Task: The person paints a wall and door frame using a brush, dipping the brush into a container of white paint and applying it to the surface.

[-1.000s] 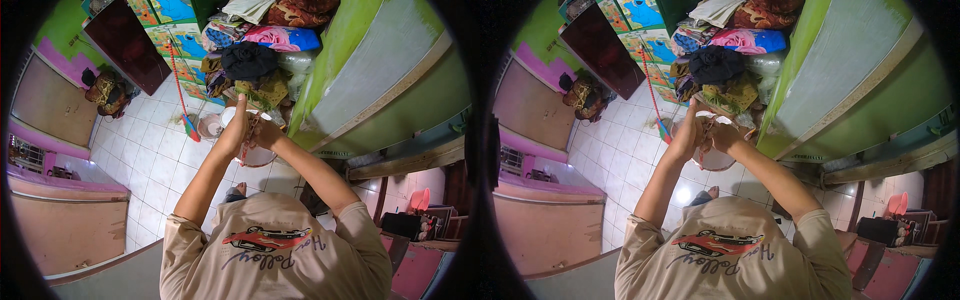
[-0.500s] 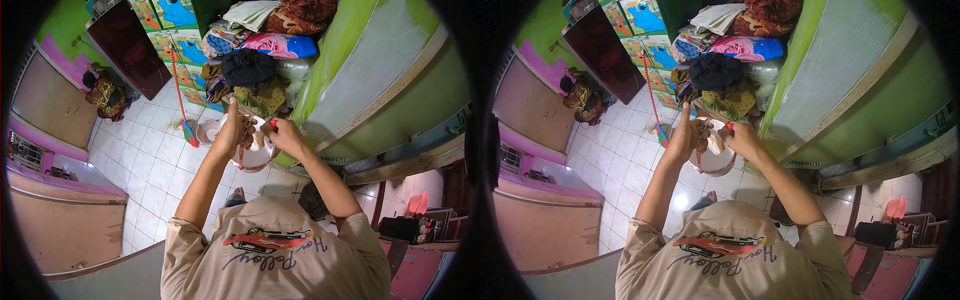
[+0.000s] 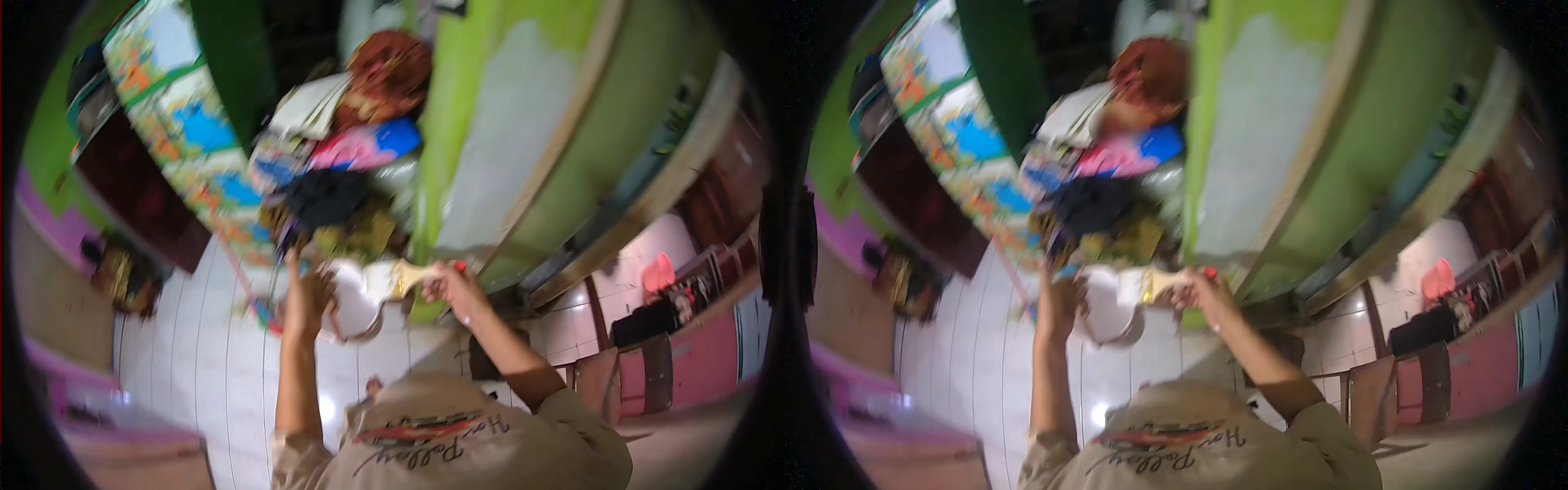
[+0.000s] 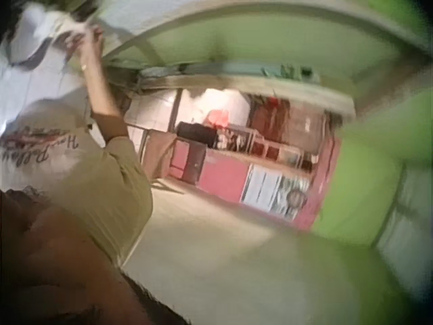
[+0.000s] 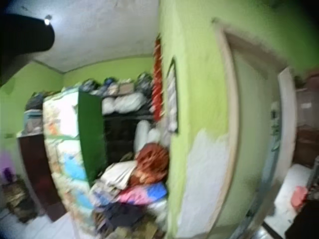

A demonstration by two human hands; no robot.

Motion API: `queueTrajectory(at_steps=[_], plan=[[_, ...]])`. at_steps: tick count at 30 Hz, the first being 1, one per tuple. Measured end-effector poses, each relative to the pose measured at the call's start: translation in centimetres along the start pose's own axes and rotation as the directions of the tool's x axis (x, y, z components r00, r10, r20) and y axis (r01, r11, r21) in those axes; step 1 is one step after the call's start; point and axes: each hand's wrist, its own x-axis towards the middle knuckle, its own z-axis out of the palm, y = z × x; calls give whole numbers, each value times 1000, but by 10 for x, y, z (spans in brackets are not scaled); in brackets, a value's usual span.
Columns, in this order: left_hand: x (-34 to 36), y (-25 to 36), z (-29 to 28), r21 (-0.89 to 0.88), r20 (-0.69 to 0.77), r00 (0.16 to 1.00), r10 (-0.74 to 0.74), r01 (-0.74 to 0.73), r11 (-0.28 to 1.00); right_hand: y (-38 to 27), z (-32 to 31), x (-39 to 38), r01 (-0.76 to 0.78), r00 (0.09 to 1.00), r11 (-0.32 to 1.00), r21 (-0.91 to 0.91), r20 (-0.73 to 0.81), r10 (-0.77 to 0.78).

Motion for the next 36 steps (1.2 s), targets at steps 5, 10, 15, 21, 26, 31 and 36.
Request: queueTrajectory(at_steps=[5,10,15,21,26,31,36], plan=[[3,-6,-46,23,-25,999,-21,21,1000,-84,22,-45,334,941,929,-160,2,-338],[19,-42,-63,114,-164,983,-76,96,989,-197,18,-108,596,742,660,-456,0,-670],[58,-103,-114,135,-209,962,-178,208,969,-293,25,-150,714,462,275,-644,139,-876],[53,-137,-137,118,-338,930,-142,192,974,-375,52,-163,631,384,-90,-771,411,-827],[29,-144,-138,22,-381,907,-180,204,979,-413,73,-154,498,349,-445,-744,642,-683],[10,-138,-102,17,-412,897,-163,186,982,-468,73,-151,450,278,-572,-686,716,-640],[8,-143,-106,35,-460,882,-104,135,990,-522,121,-169,265,194,-675,-689,723,-663]])
